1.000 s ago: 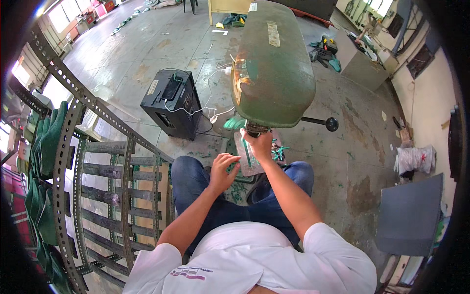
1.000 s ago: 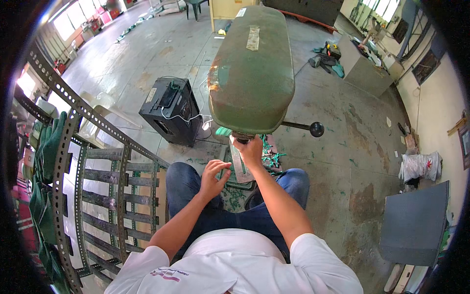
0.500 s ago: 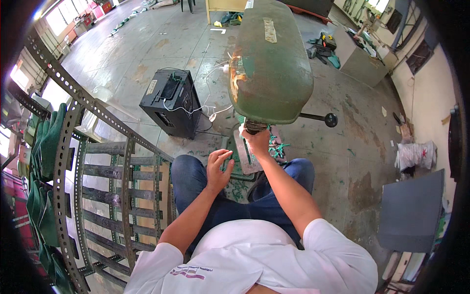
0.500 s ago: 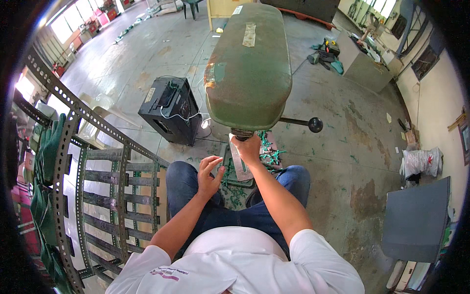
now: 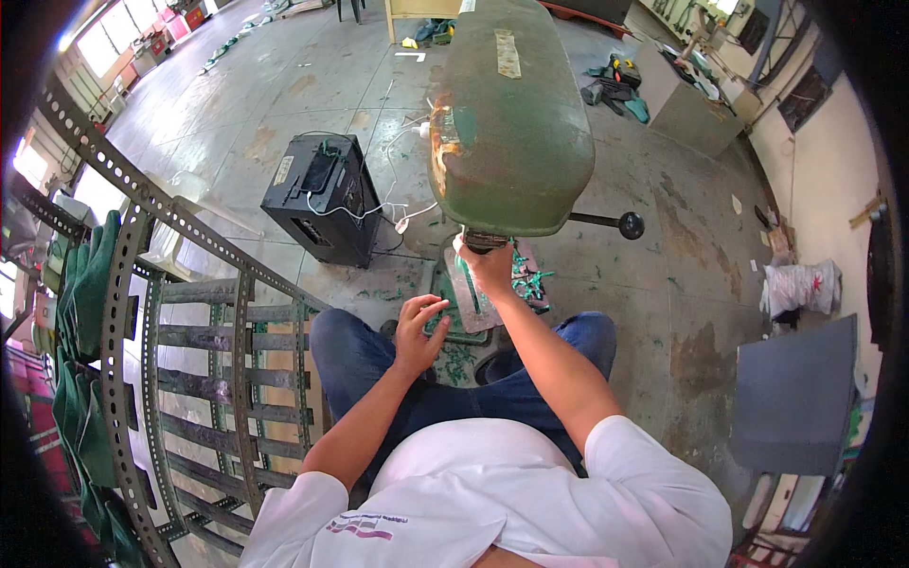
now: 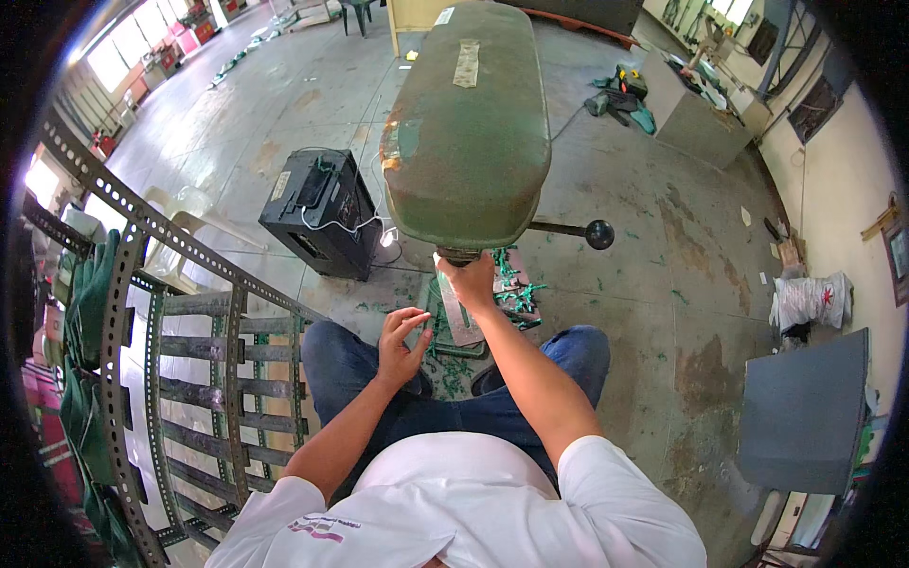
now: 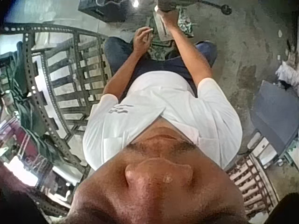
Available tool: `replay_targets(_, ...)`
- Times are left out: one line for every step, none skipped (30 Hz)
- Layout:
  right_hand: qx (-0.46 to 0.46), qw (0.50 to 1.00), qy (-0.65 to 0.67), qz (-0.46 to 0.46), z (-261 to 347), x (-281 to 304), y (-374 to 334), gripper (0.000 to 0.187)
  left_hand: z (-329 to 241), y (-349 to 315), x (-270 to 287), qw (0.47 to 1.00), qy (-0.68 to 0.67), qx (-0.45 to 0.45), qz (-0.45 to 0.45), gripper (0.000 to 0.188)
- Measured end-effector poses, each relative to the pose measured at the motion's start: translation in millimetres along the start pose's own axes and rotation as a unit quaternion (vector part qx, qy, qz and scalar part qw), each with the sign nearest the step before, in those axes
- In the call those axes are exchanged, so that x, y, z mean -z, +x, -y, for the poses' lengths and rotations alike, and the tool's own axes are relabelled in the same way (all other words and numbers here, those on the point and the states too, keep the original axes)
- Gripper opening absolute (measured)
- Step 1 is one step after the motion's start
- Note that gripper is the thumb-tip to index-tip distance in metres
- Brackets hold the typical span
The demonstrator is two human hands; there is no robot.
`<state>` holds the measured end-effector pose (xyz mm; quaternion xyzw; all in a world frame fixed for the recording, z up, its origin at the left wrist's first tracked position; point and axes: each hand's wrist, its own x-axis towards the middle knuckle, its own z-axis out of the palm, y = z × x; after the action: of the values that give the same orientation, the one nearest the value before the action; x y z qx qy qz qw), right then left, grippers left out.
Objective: Drilling holes into green plastic shoe lasts using a drill press machine.
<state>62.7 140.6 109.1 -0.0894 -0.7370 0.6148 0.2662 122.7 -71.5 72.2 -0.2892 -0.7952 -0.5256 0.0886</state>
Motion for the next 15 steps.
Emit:
replay_targets(0.004, 1.000, -0.006, 0.014, -4, 1, 2, 0.017, -2, -1, 0, 1.000, -0.003, 0.010, 0.009, 0.031)
replay_targets(0.008, 1.000, -0.012, 0.027, -7, 2, 3, 0.016, -2, -1, 0, 1.000, -0.004, 0.009, 0.012, 0.031)
replay_targets(0.007, 1.000, -0.013, 0.024, -11, 5, 3, 0.016, -2, -2, -1, 1.000, -0.006, 0.007, 0.017, 0.031)
replay_targets(0.010, 0.999, -0.011, 0.030, -7, 4, 3, 0.016, -1, -3, -1, 1.000, -0.007, 0.007, 0.019, 0.031)
replay_targets(0.012, 0.999, -0.009, 0.036, -4, 4, 3, 0.016, 1, -5, -1, 1.000, -0.007, 0.007, 0.020, 0.031)
replay_targets(0.011, 0.999, -0.008, 0.036, -1, 3, 2, 0.016, 4, -8, -1, 1.000, -0.004, 0.009, 0.026, 0.031)
replay_targets(0.016, 0.999, 0.008, 0.033, 4, 2, 0, 0.015, 6, -10, -1, 0.999, -0.002, 0.012, 0.032, 0.031)
replay_targets(0.021, 0.999, 0.025, 0.030, 6, 2, -1, 0.015, 8, -11, -1, 0.999, -0.001, 0.012, 0.033, 0.031)
replay_targets(0.020, 0.999, 0.026, 0.030, 4, 1, 0, 0.015, 11, -12, -1, 0.999, -0.002, 0.013, 0.034, 0.030)
replay_targets(0.016, 0.999, 0.035, 0.023, 0, 1, 1, 0.014, 12, -12, -1, 0.999, -0.002, 0.013, 0.036, 0.030)
replay_targets(0.012, 0.999, 0.045, 0.017, -3, 1, 1, 0.014, 15, -12, -1, 0.999, -0.002, 0.013, 0.037, 0.030)
replay_targets(0.011, 0.999, 0.046, 0.016, -6, 2, 1, 0.014, 17, -11, -2, 0.999, -0.002, 0.012, 0.037, 0.030)
replay_targets(0.004, 0.998, 0.050, 0.023, -7, 2, 1, 0.013, 19, -11, -1, 0.999, -0.001, 0.011, 0.035, 0.030)
replay_targets(-0.001, 0.998, 0.053, 0.030, -7, 2, 1, 0.013, 20, -11, -1, 0.999, 0.001, 0.013, 0.035, 0.030)
replay_targets(-0.023, 0.998, 0.034, 0.040, -11, 3, 3, 0.012, 22, -11, -2, 0.999, -0.003, 0.018, 0.030, 0.031)
